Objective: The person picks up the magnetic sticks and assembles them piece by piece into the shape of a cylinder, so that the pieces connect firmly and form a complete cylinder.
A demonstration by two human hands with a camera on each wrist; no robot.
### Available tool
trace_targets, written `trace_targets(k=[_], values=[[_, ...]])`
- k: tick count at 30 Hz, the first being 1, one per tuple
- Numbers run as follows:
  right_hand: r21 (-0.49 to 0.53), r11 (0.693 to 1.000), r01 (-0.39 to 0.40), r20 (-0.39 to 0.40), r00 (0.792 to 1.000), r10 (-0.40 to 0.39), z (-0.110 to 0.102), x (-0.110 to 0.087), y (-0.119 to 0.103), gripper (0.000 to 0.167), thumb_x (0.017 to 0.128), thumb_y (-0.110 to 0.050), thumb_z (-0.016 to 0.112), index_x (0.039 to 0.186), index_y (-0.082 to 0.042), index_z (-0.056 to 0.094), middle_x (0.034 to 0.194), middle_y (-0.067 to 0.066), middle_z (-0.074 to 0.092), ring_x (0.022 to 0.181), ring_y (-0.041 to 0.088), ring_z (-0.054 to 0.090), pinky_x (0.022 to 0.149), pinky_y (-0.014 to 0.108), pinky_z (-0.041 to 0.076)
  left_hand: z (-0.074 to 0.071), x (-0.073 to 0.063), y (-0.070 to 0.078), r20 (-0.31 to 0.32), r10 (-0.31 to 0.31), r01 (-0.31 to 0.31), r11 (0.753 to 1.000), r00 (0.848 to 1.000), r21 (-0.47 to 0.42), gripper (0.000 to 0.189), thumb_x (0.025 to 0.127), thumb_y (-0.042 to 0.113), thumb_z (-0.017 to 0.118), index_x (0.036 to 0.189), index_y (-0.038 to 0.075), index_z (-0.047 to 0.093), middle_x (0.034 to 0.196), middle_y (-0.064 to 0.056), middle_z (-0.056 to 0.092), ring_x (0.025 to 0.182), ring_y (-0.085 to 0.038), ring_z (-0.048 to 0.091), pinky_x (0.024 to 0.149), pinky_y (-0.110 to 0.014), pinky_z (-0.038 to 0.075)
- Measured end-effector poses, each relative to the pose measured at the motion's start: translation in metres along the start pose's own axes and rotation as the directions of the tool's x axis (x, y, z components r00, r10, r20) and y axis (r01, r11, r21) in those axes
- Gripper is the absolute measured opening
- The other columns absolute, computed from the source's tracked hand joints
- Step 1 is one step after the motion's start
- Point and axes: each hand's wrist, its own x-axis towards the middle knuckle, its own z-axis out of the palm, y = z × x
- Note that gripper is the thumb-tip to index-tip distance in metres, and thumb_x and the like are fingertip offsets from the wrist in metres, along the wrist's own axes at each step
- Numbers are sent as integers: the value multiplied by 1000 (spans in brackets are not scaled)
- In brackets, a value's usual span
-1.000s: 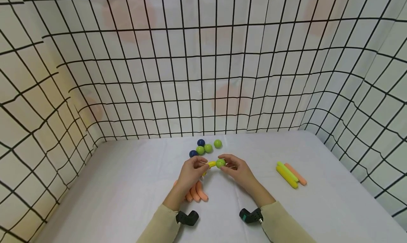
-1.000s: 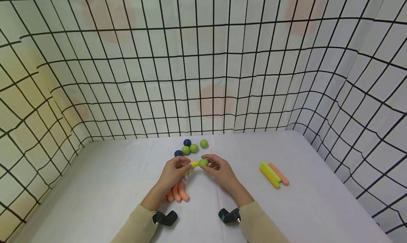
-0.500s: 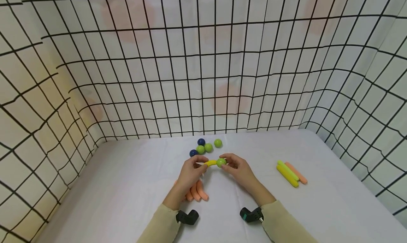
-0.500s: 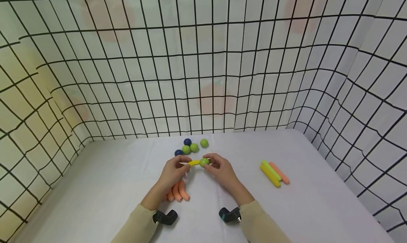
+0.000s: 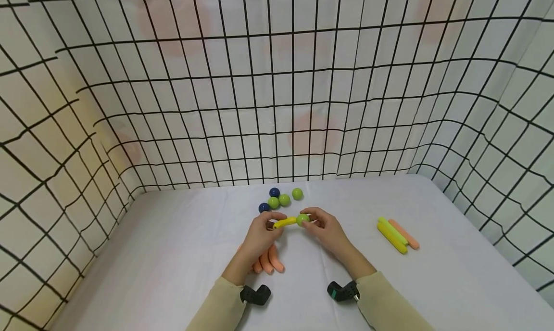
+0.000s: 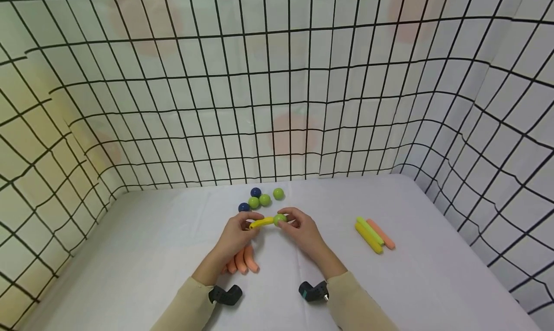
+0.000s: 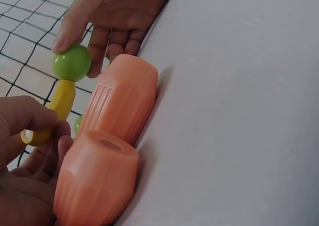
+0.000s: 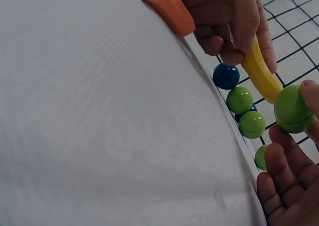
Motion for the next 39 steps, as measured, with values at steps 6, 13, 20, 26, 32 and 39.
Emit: trace_targets(k=[6, 13, 20, 26, 32, 39], values=[[3, 1000, 6, 9, 1000, -6, 0, -1, -2, 33, 92, -31, 72, 124, -25, 66, 106, 7, 66, 75, 16, 53, 62, 22, 44, 0, 1, -1, -10, -35, 35, 999, 999, -20, 24, 93, 11, 68, 117, 13, 71, 116, -8, 65, 88, -17, 57, 73, -26, 51], [34, 999, 6, -14, 1000, -5, -1, -1, 2, 33, 92, -26, 73, 124, -21, 66, 110, 9, 67, 73, 13, 59, 66, 20, 49, 2, 1, 0, -16, -37, 36, 998, 999, -41, 21, 92, 12, 70, 113, 13, 72, 105, -7, 68, 83, -15, 60, 71, -25, 52], [182, 983, -21, 29, 999, 16, 0, 2, 3, 38, 92, -19, 73, 128, -12, 63, 109, 14, 67, 80, 16, 69, 74, 24, 59, 3, 2, 0, -29, -36, 35, 998, 999, -48, 19, 91, 14, 71, 111, 13, 72, 95, -5, 69, 79, -14, 62, 69, -25, 52], [204, 979, -22, 41, 999, 14, 0, 2, 1, 39, 91, -14, 73, 129, -9, 63, 106, 15, 71, 81, 16, 69, 73, 26, 59, 2, 2, 1, -35, -77, 72, 991, 996, -117, 26, 92, 18, 71, 116, 7, 69, 95, -6, 70, 78, -12, 67, 72, -27, 56], [244, 969, -30, 79, 997, 11, 2, 0, -2, 38, 91, -13, 72, 127, -6, 61, 111, 18, 73, 77, 15, 72, 73, 26, 60, 0, 1, 5, -9, -136, 129, 957, 991, -261, 34, 92, 23, 73, 121, 7, 67, 109, -11, 71, 88, -15, 73, 86, -31, 58], [172, 985, -21, 111, 994, 2, 8, -3, -8, 33, 91, -19, 73, 120, -7, 61, 106, 15, 74, 76, 13, 69, 70, 25, 56, 1, 1, 4, 73, -110, 128, 938, 991, -322, 35, 92, 22, 73, 121, 4, 66, 114, -12, 71, 98, -25, 74, 90, -32, 58]])
